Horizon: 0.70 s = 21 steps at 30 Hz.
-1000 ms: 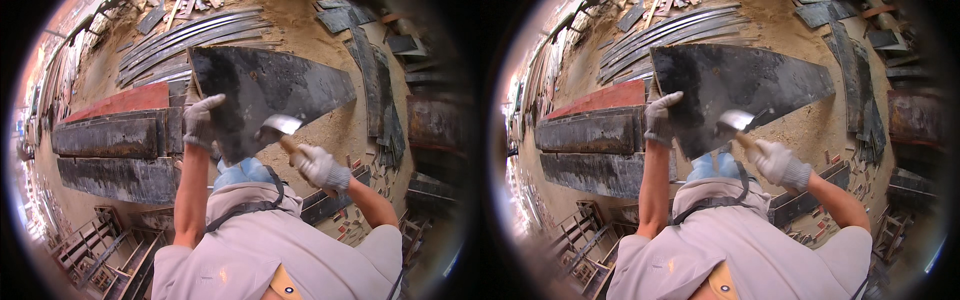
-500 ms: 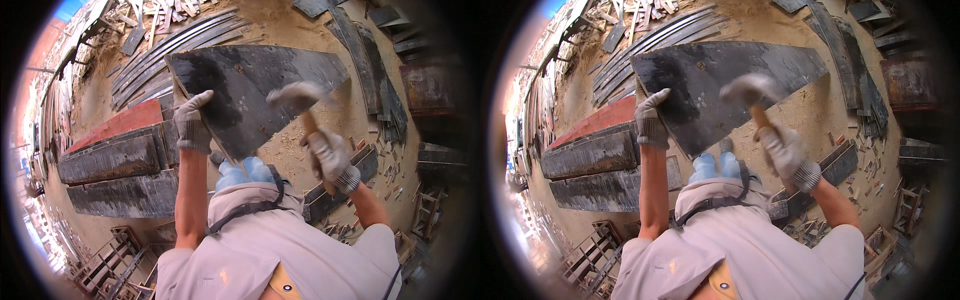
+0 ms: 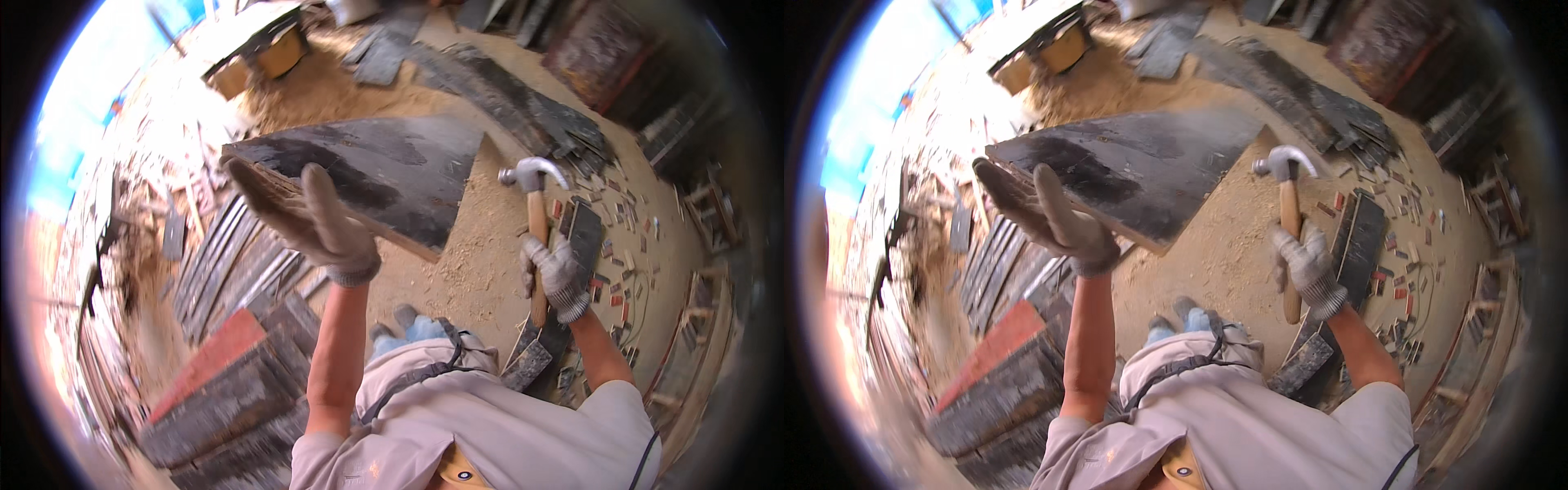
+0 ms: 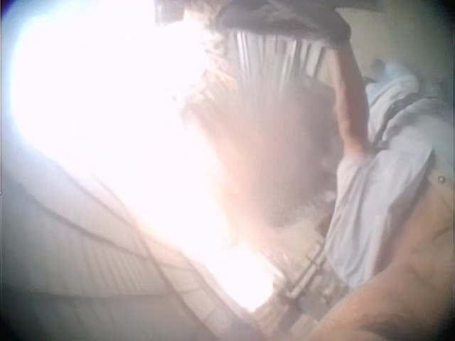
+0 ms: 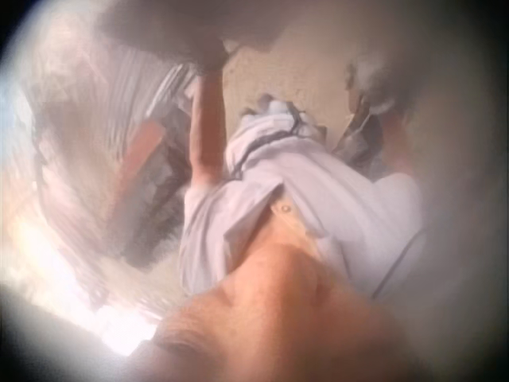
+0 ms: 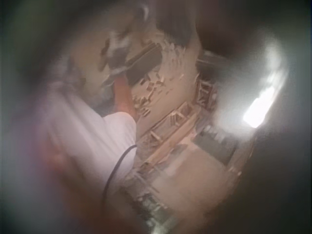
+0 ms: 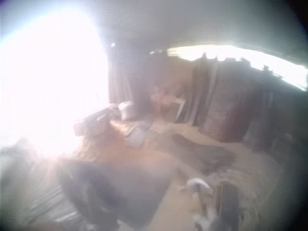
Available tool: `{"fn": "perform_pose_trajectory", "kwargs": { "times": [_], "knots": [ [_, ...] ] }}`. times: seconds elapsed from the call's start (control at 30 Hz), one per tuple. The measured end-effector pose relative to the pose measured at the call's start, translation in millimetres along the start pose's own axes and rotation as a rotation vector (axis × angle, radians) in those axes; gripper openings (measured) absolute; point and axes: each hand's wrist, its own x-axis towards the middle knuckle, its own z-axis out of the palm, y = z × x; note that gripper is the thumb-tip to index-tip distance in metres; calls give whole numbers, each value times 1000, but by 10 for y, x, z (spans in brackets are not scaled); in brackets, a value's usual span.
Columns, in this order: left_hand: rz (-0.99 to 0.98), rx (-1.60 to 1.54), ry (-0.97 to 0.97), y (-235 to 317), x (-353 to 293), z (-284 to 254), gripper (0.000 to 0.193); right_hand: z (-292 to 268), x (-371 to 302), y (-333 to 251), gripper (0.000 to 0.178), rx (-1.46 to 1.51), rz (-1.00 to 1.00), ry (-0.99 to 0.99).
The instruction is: The person repeatedly strikes a large, dark, curved wooden panel with a hammer, then flips it and continues hammering. The person also picks up and strikes a long, thin wooden strip. The task appears to be breaking down or shaping the wood.
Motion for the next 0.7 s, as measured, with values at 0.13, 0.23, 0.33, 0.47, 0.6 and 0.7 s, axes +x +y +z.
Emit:
{"fn": "perform_pose_trajectory", "kwargs": {
  "times": [0.13,0.23,0.33,0.47,0.6,0.7],
  "knots": [
    [406,72,-381,269,124,432,77,21,-258,113,28,-37,188,61],
    [691,186,-705,477,232,611,65,113,-362,147,30,-46,220,77],
    [793,225,-738,632,326,788,62,126,-371,61,31,27,114,125],
    [848,172,-709,771,358,901,47,56,-290,-206,31,-137,65,205],
    [855,163,-765,907,290,946,42,23,-267,-394,33,-71,121,132],
    [874,170,-726,983,246,1000,46,39,-295,-369,33,-40,71,163]
  ]
}}
